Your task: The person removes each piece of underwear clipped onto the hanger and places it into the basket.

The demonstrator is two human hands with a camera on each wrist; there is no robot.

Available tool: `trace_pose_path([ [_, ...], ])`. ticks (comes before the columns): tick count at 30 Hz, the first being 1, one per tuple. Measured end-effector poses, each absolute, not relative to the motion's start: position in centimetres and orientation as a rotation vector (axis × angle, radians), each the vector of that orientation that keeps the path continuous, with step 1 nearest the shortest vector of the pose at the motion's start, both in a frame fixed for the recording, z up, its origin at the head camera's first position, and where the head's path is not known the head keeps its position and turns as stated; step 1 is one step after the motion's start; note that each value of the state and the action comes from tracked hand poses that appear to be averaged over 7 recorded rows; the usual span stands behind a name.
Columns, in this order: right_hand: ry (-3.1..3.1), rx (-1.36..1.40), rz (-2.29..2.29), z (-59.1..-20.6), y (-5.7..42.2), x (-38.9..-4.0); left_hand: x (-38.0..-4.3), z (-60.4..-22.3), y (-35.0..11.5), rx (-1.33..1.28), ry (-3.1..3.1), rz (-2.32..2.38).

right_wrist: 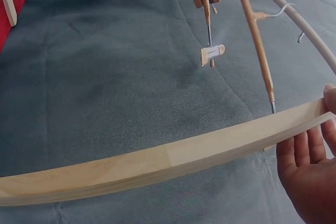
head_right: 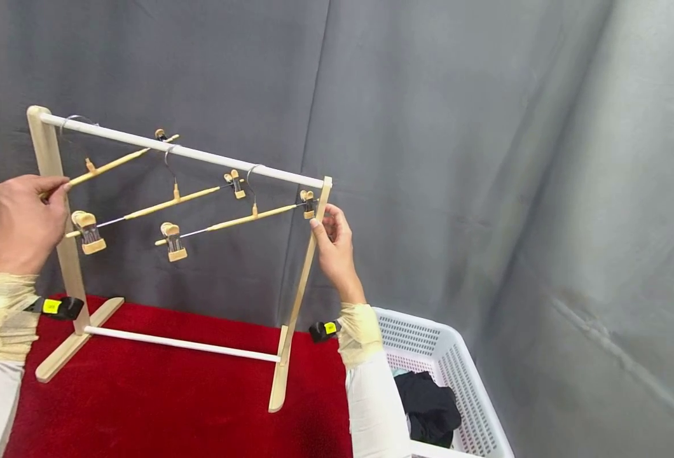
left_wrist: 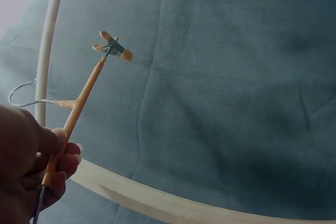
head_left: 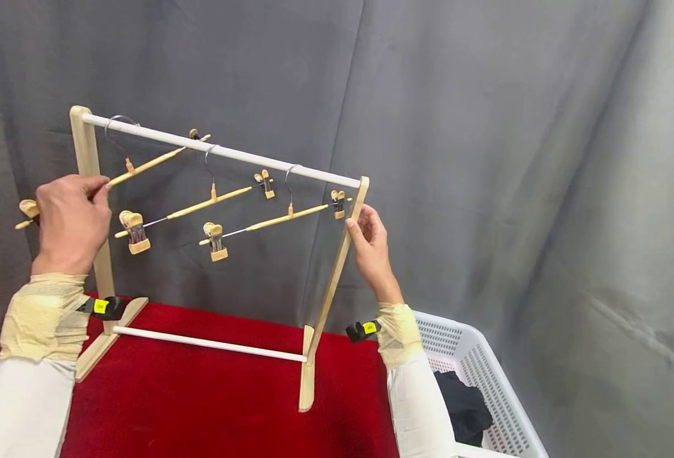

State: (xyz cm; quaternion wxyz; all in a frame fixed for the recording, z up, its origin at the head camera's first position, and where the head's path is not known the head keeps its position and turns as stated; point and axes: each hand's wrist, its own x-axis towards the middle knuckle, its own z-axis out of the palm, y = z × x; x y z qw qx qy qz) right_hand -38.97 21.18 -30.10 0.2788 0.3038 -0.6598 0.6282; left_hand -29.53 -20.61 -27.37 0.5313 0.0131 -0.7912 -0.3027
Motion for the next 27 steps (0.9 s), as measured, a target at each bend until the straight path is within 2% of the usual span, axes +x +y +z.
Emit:
trace_pose_path([
  [9,-1.769,0.819,1.671,-29.8,21.7,-39.2,-29.7,-27.3,-20.5,0.078,-2.03,-0.717],
  [18,-1.768,0.822,1.696,-29.8,22.2,-38.9,-30.1,-29.1,-20.7,-0.038,-1.926,-0.723],
  [27,-1.756,0.781,1.664,-29.3,21.9,-39.4,-27.2,-32.4,-19.5,-0.299,-1.483,-0.754],
])
